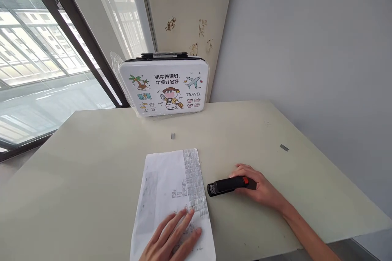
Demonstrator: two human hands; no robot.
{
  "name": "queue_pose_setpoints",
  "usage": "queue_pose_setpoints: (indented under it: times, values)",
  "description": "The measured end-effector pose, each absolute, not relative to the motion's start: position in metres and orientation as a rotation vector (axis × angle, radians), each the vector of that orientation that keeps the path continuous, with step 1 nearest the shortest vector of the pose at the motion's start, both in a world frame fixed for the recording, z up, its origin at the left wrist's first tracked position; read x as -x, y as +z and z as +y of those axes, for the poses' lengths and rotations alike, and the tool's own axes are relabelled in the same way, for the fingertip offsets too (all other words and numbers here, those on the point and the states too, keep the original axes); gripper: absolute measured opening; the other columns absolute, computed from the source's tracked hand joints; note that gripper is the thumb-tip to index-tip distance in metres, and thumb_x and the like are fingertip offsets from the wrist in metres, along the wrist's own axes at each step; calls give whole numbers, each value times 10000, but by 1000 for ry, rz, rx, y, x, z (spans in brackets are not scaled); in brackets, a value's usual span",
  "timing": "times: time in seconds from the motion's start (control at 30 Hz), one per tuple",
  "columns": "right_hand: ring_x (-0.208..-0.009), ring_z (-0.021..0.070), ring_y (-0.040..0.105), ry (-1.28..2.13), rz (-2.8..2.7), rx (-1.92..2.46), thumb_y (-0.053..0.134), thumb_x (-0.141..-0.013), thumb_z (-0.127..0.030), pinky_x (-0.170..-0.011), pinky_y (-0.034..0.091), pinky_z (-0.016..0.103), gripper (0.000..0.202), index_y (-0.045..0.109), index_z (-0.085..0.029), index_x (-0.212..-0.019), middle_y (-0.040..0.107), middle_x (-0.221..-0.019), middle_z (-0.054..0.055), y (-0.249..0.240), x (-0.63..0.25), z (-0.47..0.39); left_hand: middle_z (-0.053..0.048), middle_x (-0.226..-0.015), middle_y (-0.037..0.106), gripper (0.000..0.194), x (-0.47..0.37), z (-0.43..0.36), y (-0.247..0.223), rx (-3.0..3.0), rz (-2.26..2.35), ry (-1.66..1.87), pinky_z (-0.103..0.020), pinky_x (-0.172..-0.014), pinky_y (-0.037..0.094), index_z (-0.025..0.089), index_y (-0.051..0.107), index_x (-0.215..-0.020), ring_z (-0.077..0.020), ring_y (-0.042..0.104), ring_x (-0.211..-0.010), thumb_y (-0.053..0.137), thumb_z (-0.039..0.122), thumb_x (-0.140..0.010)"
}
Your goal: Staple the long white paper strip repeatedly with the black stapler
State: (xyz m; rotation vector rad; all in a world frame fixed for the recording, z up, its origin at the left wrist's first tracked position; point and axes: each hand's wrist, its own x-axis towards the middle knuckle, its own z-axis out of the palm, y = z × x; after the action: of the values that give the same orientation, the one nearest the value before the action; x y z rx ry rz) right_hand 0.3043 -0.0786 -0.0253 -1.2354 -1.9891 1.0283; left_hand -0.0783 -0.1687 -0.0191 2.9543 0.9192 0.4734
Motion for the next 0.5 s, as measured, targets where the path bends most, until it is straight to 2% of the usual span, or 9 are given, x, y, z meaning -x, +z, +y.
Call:
queue_pose_setpoints:
  times: [0.07,0.13,0.2,0.27,0.33,0.37,0.43,0.5]
  values:
    - [-1083,236,665,1049,-1981,1242,742,-935,-422,-1263,305,505,217,692,-328,-1123,743,-1049,8,-25,-305,-81,-95,-1686,361,563,65,-164,-17,-2907,948,512,-491,-1172,472,234,351,-1645,-327,392,-1527,381,297,-1087]
    - [-1108,238,661,1077,-1977,1253,743,-933,-434,-1274,291,501,227,692,-323,-1123,742,-1063,10,-22,-305,-83,-82,-1700,333,697,51,-161,-15,-2891,963,510,-512,-1186,455,258,336,-1649,-323,358,-1546,410,70,-983]
    - [-1184,250,641,1107,-1977,1286,739,-933,-460,-1286,269,500,250,690,-314,-1130,742,-1091,18,-18,-306,-84,-73,-1715,297,832,40,-158,-12,-2884,974,449,-534,-1190,448,281,327,-1650,-329,317,-1564,419,-37,-887]
    - [-1256,269,612,1137,-1993,1328,731,-931,-502,-1286,264,505,290,691,-304,-1140,741,-1135,30,-10,-307,-84,-68,-1733,246,880,32,-155,-9,-2856,990,373,-559,-1197,435,303,317,-1651,-344,278,-1577,455,-59,-862]
    - [-1253,283,618,1194,-2020,1352,710,-931,-554,-1238,351,501,350,692,-299,-1169,732,-1185,40,0,-308,-83,-70,-1747,191,834,28,-153,-5,-2818,978,333,-582,-1210,411,323,311,-1650,-365,249,-1583,554,11,-916]
    - [-1237,286,629,1227,-2030,1360,695,-933,-579,-1197,406,490,382,688,-302,-1196,724,-1218,43,7,-308,-82,-78,-1752,165,803,27,-151,-3,-2797,955,316,-596,-1214,399,325,306,-1651,-381,232,-1585,638,119,-950]
    - [-1248,288,631,1266,-2018,1389,647,-953,-610,-1133,471,463,430,666,-316,-1267,697,-1301,50,20,-305,-81,-103,-1757,127,878,28,-147,1,-2755,902,313,-634,-1209,383,312,289,-1659,-424,184,-1588,758,455,-930]
    - [-1320,290,595,1254,-1967,1443,574,-996,-615,-1119,485,447,440,636,-328,-1324,664,-1381,61,31,-297,-80,-121,-1756,112,994,32,-142,5,-2722,875,333,-666,-1198,373,296,272,-1666,-448,137,-1590,714,691,-868]
